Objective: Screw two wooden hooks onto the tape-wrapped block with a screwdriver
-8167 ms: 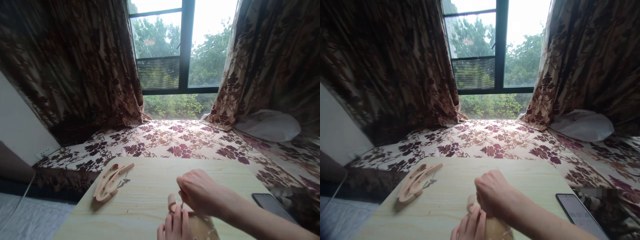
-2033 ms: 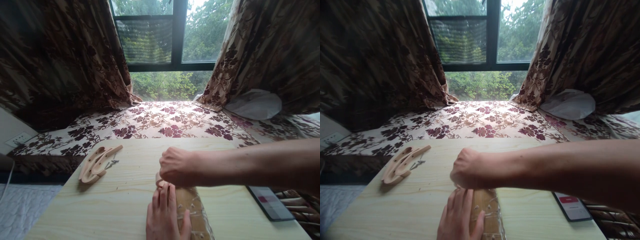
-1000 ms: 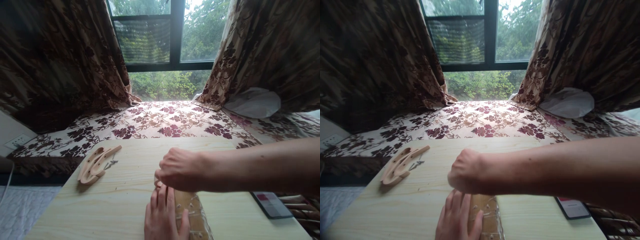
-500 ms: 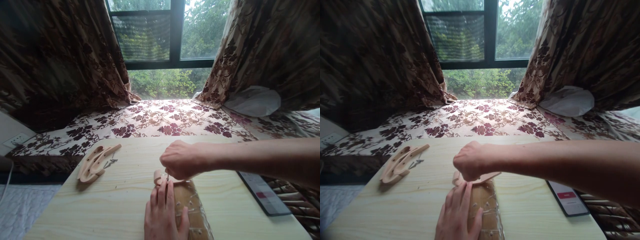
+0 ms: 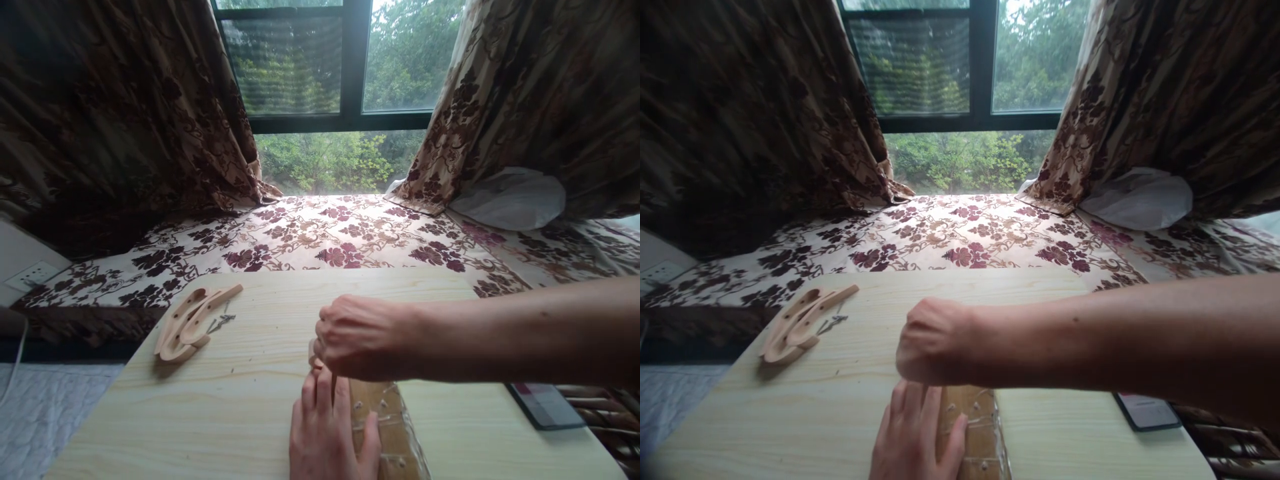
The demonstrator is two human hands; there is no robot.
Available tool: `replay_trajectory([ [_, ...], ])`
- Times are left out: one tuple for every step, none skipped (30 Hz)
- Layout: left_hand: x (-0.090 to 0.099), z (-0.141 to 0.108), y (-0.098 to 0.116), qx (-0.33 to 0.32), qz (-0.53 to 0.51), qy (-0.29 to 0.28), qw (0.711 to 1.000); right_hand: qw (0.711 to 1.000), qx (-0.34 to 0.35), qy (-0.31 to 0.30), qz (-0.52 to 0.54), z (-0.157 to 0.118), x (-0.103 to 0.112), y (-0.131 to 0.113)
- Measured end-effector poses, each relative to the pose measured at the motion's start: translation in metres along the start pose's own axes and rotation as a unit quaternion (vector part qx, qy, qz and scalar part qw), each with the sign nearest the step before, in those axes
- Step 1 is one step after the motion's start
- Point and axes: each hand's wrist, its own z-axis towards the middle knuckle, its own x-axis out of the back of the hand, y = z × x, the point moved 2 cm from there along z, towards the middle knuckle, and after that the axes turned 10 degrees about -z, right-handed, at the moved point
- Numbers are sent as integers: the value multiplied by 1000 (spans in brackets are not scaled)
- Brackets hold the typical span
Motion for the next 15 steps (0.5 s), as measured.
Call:
replay_trajectory([
  [0, 0, 0, -1, -3, 3, 1000, 1000, -11, -17, 20, 0, -1, 3],
  [0, 0, -1, -2, -6, 4, 1000, 998, -27, -30, 40, 0, -2, 7],
  [0, -1, -1, -3, -9, 6, 1000, 997, -45, -36, 59, 0, -3, 10],
  [0, -1, -1, -6, -9, 5, 1000, 995, -63, -38, 72, 0, -4, 13],
  [0, -1, -1, -8, -9, 3, 1000, 993, -78, -41, 79, 0, -4, 16],
  [0, -1, -1, -8, -9, -1, 1000, 992, -87, -43, 80, 0, -4, 17],
  [0, -1, -1, -8, -8, -3, 1000, 992, -92, -45, 78, -1, -3, 17],
  [0, -1, -1, -7, -8, -4, 1000, 991, -93, -49, 78, -1, -1, 17],
  [0, -1, -1, -6, -7, -2, 1000, 992, -91, -49, 76, -2, 2, 15],
  [0, -1, -1, -3, -6, -1, 1000, 993, -84, -46, 67, -3, 5, 13],
  [0, -1, -1, -2, -5, 2, 1000, 995, -74, -38, 52, -4, 8, 11],
  [0, -1, 0, -3, -2, 5, 1000, 997, -62, -30, 32, -4, 11, 8],
  [0, -1, 0, -5, 0, 7, 1000, 999, -48, -23, 12, -4, 14, 6],
  [0, -1, 0, -5, 2, 8, 1000, 999, -34, -19, -4, -4, 15, 5],
  [0, -1, -1, -6, 2, 7, 1000, 999, -25, -21, -14, -3, 16, 5],
])
